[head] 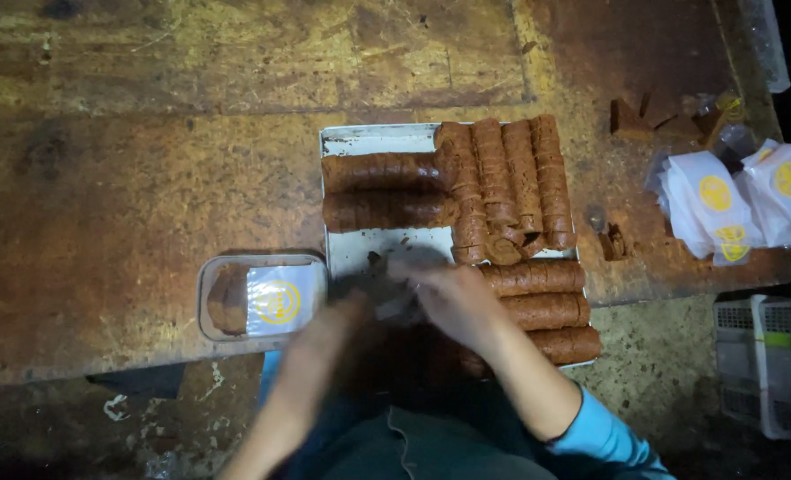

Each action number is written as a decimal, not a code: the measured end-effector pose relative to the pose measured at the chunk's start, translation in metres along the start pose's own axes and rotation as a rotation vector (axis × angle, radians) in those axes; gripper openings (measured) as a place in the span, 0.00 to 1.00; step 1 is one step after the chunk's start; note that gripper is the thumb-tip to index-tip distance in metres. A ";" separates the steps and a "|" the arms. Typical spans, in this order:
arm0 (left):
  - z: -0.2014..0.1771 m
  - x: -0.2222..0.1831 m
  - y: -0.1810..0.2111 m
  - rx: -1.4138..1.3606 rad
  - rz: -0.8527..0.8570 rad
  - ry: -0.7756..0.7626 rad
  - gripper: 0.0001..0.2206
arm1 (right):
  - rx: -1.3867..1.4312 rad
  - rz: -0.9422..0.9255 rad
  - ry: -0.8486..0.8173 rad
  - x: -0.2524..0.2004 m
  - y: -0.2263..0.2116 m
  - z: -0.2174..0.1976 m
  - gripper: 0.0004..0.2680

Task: The person repeatedly picks cylindrical brown food items from a metal tray, places them into small plastic bags, and sets the filled bags into a clear container. The process is repeated continuously throughout the clip.

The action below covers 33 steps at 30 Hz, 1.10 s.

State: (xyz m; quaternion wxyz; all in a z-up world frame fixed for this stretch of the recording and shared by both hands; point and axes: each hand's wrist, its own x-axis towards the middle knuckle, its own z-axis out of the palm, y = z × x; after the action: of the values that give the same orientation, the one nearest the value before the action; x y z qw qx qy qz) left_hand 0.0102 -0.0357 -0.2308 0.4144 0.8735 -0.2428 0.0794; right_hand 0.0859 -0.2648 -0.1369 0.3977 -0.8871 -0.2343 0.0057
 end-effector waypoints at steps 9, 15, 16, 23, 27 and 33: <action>-0.061 -0.010 -0.010 0.034 -0.615 -0.047 0.05 | -0.234 -0.016 -0.549 -0.020 0.037 0.058 0.12; -0.050 -0.021 -0.016 -0.164 -0.726 0.064 0.07 | -0.267 0.188 -0.651 -0.018 0.064 0.077 0.16; -0.049 -0.022 -0.013 -0.220 -0.744 0.119 0.07 | -0.272 0.141 -0.828 -0.018 0.061 0.069 0.25; -0.056 -0.004 0.012 -0.251 -0.651 0.128 0.06 | -0.328 0.340 -0.583 -0.014 0.081 0.066 0.12; -0.049 0.000 0.012 -0.204 -0.546 0.141 0.07 | 0.335 0.411 -0.236 -0.020 0.131 0.083 0.11; -0.035 0.014 0.018 -0.171 -0.416 0.237 0.07 | 1.301 0.682 0.068 -0.009 0.094 0.045 0.15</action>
State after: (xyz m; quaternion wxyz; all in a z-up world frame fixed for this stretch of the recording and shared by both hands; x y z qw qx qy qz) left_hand 0.0162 -0.0240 -0.1912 0.5199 0.8510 -0.0133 0.0736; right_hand 0.1075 -0.2907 -0.2360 0.8270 -0.4948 0.1179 0.2395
